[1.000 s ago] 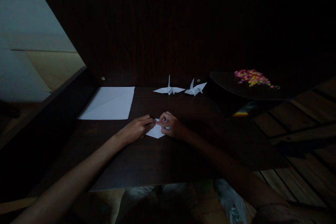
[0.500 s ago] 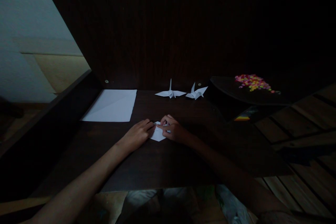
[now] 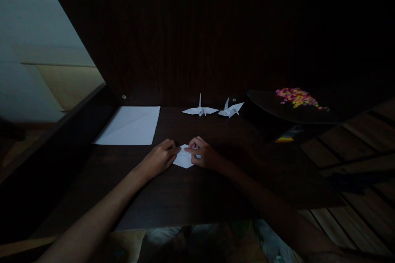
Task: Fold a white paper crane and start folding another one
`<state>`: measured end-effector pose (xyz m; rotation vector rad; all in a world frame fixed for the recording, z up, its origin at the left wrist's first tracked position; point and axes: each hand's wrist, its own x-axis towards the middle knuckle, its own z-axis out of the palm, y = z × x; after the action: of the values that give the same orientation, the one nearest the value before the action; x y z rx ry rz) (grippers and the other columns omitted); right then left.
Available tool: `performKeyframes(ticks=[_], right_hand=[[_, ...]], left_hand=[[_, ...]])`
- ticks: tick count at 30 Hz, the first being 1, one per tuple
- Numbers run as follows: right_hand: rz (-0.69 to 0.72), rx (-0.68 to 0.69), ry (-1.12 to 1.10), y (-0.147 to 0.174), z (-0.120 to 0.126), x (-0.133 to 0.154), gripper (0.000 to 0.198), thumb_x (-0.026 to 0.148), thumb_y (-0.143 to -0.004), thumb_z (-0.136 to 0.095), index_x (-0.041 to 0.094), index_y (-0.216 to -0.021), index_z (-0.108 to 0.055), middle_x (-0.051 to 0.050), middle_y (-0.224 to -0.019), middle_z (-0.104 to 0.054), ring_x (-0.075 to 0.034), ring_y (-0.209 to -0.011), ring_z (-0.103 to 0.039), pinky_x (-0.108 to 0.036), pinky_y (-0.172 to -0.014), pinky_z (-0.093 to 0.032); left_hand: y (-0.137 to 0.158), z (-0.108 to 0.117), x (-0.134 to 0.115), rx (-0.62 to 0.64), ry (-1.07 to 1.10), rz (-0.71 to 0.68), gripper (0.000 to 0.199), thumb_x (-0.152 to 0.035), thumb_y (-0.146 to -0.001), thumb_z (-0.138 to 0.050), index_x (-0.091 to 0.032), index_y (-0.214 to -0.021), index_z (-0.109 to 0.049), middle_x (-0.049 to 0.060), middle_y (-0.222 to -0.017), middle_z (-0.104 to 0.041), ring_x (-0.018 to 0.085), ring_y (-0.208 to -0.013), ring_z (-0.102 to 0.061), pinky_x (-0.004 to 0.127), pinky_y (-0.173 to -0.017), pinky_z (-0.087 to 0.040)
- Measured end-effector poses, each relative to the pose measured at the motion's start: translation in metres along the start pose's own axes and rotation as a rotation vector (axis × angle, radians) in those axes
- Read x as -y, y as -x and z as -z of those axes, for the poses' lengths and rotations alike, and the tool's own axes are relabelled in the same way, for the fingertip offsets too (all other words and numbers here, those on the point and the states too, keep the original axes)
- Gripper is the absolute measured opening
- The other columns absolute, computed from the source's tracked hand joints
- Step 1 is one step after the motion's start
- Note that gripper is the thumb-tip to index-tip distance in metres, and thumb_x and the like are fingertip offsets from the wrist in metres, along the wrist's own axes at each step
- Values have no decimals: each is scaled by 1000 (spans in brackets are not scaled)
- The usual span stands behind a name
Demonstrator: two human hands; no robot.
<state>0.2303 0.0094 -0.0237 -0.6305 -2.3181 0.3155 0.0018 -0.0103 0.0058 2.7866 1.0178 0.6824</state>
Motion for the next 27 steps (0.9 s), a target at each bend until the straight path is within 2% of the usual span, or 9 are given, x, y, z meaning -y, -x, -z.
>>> performKeyframes(ticks=[4, 9, 12, 15, 17, 20, 23, 27], right_hand=[[17, -10, 24, -1, 0, 0, 36, 4, -75, -59, 20, -104, -71, -7, -90, -55, -19, -81, -48, -34, -70, -48], [41, -22, 28, -2, 1, 4, 28, 6, -77, -59, 18, -99, -72, -8, -89, -54, -19, -80, -48, -34, -71, -48], [36, -16, 36, -2, 2, 4, 25, 8, -77, -60, 18, -96, -72, -7, -88, -54, -19, -81, -48, -34, -71, -47], [35, -10, 75, -2, 0, 3, 24, 8, -77, -60, 19, -95, -71, -7, -88, -54, -19, -82, -48, -35, -72, -46], [31, -12, 103, -1, -1, 3, 24, 8, -76, -60, 19, -95, -71, -7, -88, -54, -20, -82, -48, -35, -72, -46], [24, 7, 127, 0, 0, 4, 29, 7, -72, -59, 18, -96, -70, -7, -90, -54, -20, -84, -47, -35, -72, -44], [22, 34, 150, 1, 2, 7, 34, 7, -69, -58, 17, -99, -69, -9, -94, -53, -21, -86, -47, -36, -74, -43], [-7, 96, 230, 3, 6, 11, 36, 9, -69, -57, 17, -103, -68, -9, -96, -54, -22, -88, -46, -35, -73, -39]], left_hand=[[0, -1, 2, -21, 3, 10, 24, -14, -93, -49, -15, -109, -66, 7, -86, -57, 19, -82, -56, 30, -73, -52], [-1, 3, -1, 15, -119, -23, 22, -15, -93, -48, -12, -101, -68, 8, -82, -57, 19, -77, -55, 33, -73, -52], [-1, 7, -6, 30, -169, -26, 18, -16, -90, -52, -12, -97, -68, 10, -85, -60, 22, -80, -56, 37, -76, -53], [-1, 7, -15, 32, -168, 17, 20, -14, -89, -52, -11, -103, -67, 12, -91, -63, 24, -83, -59, 39, -78, -54], [-1, 3, -22, 29, -155, 52, 24, -14, -89, -51, -10, -109, -64, 14, -102, -65, 25, -91, -62, 40, -83, -54], [1, -9, -31, 25, -211, 59, 32, -18, -92, -47, -6, -118, -58, 21, -124, -61, 28, -115, -58, 42, -97, -50], [4, -21, -36, 24, -288, 81, 39, -22, -94, -42, 2, -123, -54, 27, -128, -57, 32, -124, -53, 44, -103, -45], [8, -29, -39, 10, -362, 135, 43, -25, -96, -37, 2, -125, -54, 27, -132, -55, 33, -128, -49, 45, -104, -43]])
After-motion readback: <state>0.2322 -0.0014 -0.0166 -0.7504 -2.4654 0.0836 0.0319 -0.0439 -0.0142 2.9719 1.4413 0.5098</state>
